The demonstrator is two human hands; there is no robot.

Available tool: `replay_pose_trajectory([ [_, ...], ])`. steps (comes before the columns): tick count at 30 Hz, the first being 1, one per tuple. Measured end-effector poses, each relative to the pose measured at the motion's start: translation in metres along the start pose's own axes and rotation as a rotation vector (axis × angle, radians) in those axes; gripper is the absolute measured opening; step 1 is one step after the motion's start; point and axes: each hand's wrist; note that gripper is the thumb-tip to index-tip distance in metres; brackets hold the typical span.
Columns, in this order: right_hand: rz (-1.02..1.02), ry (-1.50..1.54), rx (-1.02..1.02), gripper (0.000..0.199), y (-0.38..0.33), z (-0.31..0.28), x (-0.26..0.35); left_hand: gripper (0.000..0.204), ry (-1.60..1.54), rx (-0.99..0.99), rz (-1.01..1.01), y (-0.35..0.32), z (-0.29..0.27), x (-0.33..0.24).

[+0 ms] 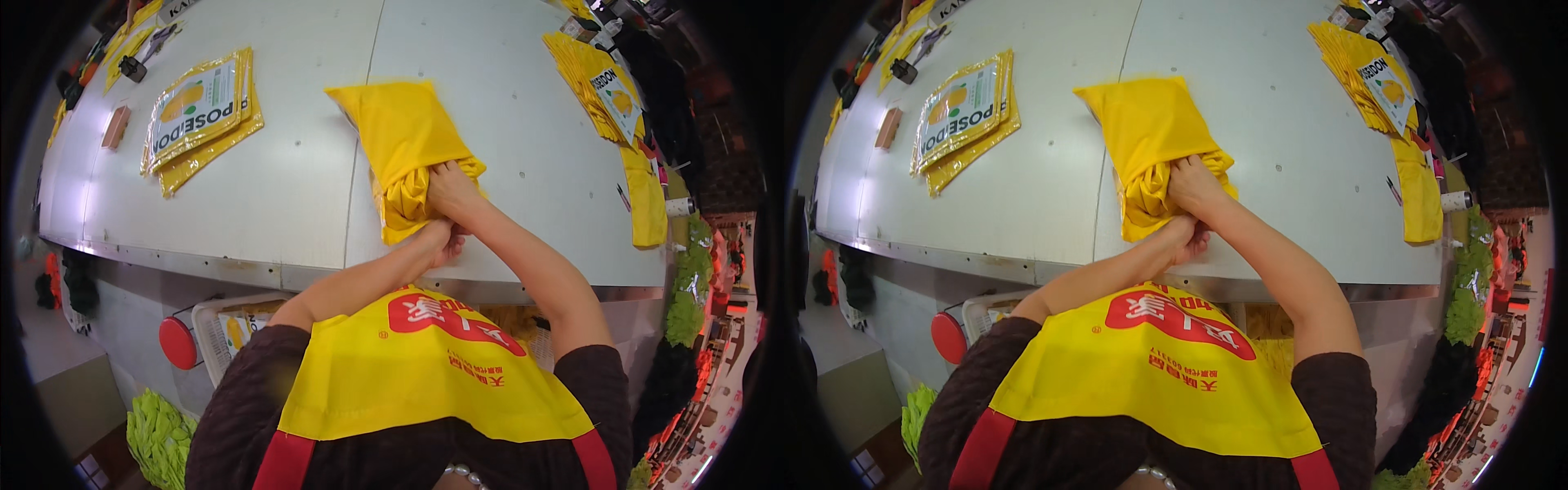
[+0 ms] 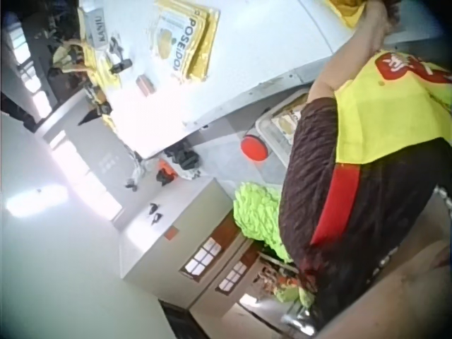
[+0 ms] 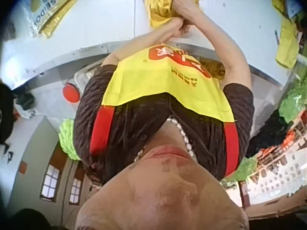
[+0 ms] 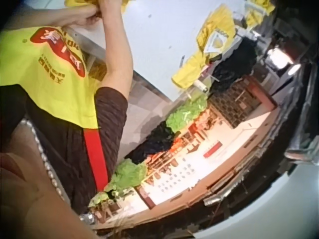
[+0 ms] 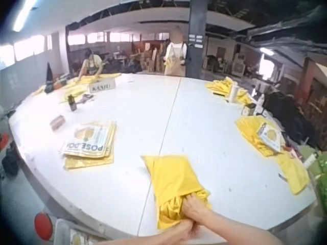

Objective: The person folds a yellow raincoat on a table, smooths it out, and places it into a plastic packaging bag labeled POSEIDON. The person then places the packaged item into a white basket.

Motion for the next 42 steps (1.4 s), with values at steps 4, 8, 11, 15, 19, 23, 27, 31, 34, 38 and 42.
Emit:
replay_pose_trajectory([
  [4, -0.010, 0.016, -0.050, 0.029, -0.007, -0.007, -0.006, 0.023, 0.640, 0.234, 0.406, -0.075, 0.003, -0.022],
  [8, 0.307, 0.811, -0.293, 0.027, -0.014, 0.014, -0.012, 0.025, 1.211, -0.260, 1.708, -0.108, 0.005, -0.082],
  [11, 0.457, 0.649, -0.074, 0.019, 0.009, -0.006, -0.008, 0.029, 1.549, -0.455, 1.624, -0.083, -0.008, -0.109],
  [15, 0.480, 0.463, -0.266, 0.018, 0.014, 0.000, 0.003, 0.020, 1.750, -0.564, 1.542, -0.073, -0.002, -0.123],
  [19, 0.394, 0.314, -0.336, 0.026, 0.014, 0.018, 0.012, 0.010, 1.799, -0.599, 1.587, -0.059, 0.005, -0.127],
  [23, 0.480, 0.606, -0.140, 0.033, 0.018, 0.014, -0.006, 0.008, 1.707, -0.427, 1.632, -0.061, 0.001, -0.122],
  [27, 0.670, 0.716, -0.082, 0.035, 0.044, 0.011, -0.027, 0.010, 1.705, -0.235, 1.626, -0.075, -0.016, -0.100],
  [31, 0.689, 0.705, -0.126, 0.035, 0.061, 0.021, -0.029, 0.014, 1.647, -0.378, 1.667, -0.075, -0.020, -0.113],
  [34, 0.668, 0.698, -0.150, 0.035, 0.065, 0.016, -0.029, 0.015, 1.593, -0.486, 1.716, -0.074, -0.021, -0.121],
  [38, 0.693, 0.671, -0.215, 0.036, 0.108, 0.031, -0.036, 0.016, 1.577, -0.513, 1.733, -0.066, -0.028, -0.124],
  [42, 0.706, 0.674, -0.225, 0.036, 0.132, 0.046, -0.037, 0.014, 1.551, -0.408, 1.726, -0.060, -0.039, -0.110],
])
Point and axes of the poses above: each hand's wrist, its own y-axis towards the middle knuckle, its own z-axis out of the palm, x = y × z, and after that the axes turned 11 degrees about -x, right-handed
